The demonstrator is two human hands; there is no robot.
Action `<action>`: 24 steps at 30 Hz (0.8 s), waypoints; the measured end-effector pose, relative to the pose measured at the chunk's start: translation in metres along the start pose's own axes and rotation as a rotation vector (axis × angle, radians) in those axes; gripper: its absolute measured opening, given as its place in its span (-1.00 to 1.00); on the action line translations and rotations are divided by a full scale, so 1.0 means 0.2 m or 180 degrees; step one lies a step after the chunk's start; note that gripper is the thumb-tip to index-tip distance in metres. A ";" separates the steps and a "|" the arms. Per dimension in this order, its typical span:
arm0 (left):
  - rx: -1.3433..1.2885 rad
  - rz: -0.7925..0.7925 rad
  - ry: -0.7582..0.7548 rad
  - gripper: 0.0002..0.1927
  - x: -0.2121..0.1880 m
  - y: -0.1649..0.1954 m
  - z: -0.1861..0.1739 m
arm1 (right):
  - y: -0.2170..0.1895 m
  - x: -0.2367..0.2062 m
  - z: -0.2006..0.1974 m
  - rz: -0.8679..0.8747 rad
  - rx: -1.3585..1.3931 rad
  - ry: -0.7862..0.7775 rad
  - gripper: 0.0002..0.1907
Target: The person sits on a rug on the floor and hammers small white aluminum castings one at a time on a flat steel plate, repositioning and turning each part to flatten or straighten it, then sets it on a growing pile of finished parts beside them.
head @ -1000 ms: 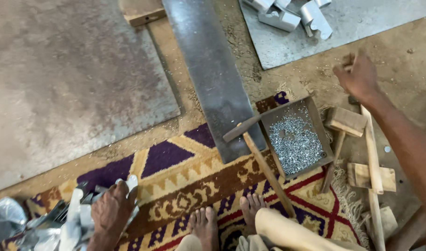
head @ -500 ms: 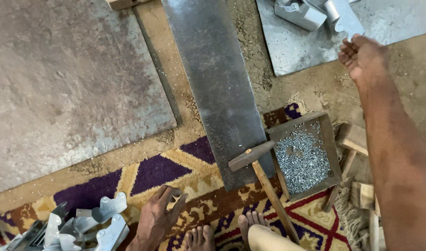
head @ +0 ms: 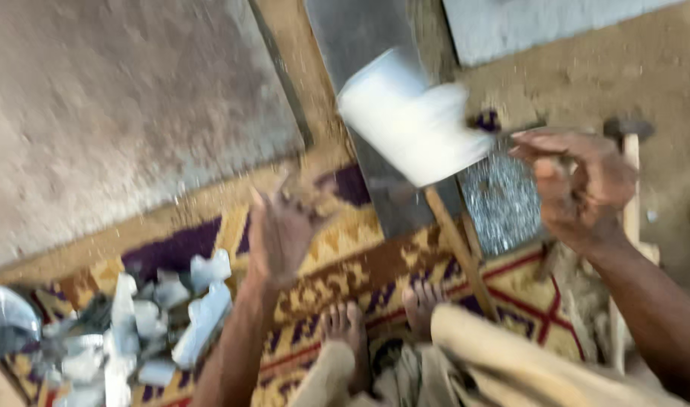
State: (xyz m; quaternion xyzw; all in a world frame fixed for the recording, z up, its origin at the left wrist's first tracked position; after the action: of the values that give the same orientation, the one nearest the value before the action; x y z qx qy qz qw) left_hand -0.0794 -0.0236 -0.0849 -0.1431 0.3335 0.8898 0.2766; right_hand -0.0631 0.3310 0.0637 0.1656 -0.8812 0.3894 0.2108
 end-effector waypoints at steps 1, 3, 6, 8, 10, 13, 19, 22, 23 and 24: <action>-0.0098 0.0042 0.0028 -0.10 0.01 0.00 -0.03 | 0.04 -0.09 -0.02 0.0305 -0.0011 0.0039 -0.81; -0.0103 0.0107 0.0223 -0.22 0.00 -0.01 -0.12 | 0.25 -0.22 0.00 0.0972 -0.0465 -0.0097 -0.83; 0.0223 0.0056 0.0863 -0.42 -0.06 -0.07 -0.33 | 0.46 -0.45 0.11 0.1128 -0.0735 -0.0752 -0.90; 0.0621 -0.0112 0.1248 -0.48 -0.14 -0.15 -0.44 | 0.52 -0.56 0.18 0.0972 -0.1272 -0.0945 -0.92; -0.0203 -0.0234 0.1168 -0.40 -0.18 -0.25 -0.48 | 0.56 -0.62 0.19 0.1038 -0.1372 -0.0709 -0.88; -0.0286 -0.0398 0.1406 -0.33 -0.24 -0.33 -0.53 | 0.57 -0.62 0.23 0.1089 -0.1414 -0.0388 -0.88; 0.0603 -0.0644 0.0816 -0.46 -0.28 -0.41 -0.45 | 0.55 -0.47 0.29 0.0949 -0.1839 -0.0195 -0.90; 0.0801 -0.0679 0.0695 -0.34 -0.28 -0.43 -0.40 | 0.55 -0.43 0.28 0.1032 -0.1873 -0.0203 -0.89; 0.0865 -0.0650 0.0675 -0.29 -0.27 -0.43 -0.38 | 0.55 -0.44 0.27 0.1063 -0.1863 -0.0208 -0.88; 0.0724 -0.0688 0.0816 -0.29 -0.26 -0.43 -0.38 | 0.54 -0.44 0.26 0.1086 -0.1877 -0.0158 -0.81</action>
State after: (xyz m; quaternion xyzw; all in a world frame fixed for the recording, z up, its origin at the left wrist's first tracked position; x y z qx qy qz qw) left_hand 0.0193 -0.0423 -0.1628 -0.2580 0.4470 0.7861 0.3401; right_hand -0.0494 0.3725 -0.0789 -0.0428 -0.9757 0.1434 0.1599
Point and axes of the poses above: each hand's wrist, its own x-axis towards the middle knuckle, its own z-axis out of the palm, y = z × x, the point moved 9 cm from there along x, towards the middle knuckle, and after that the axes turned 1 degree about -z, right-handed, at the moved point
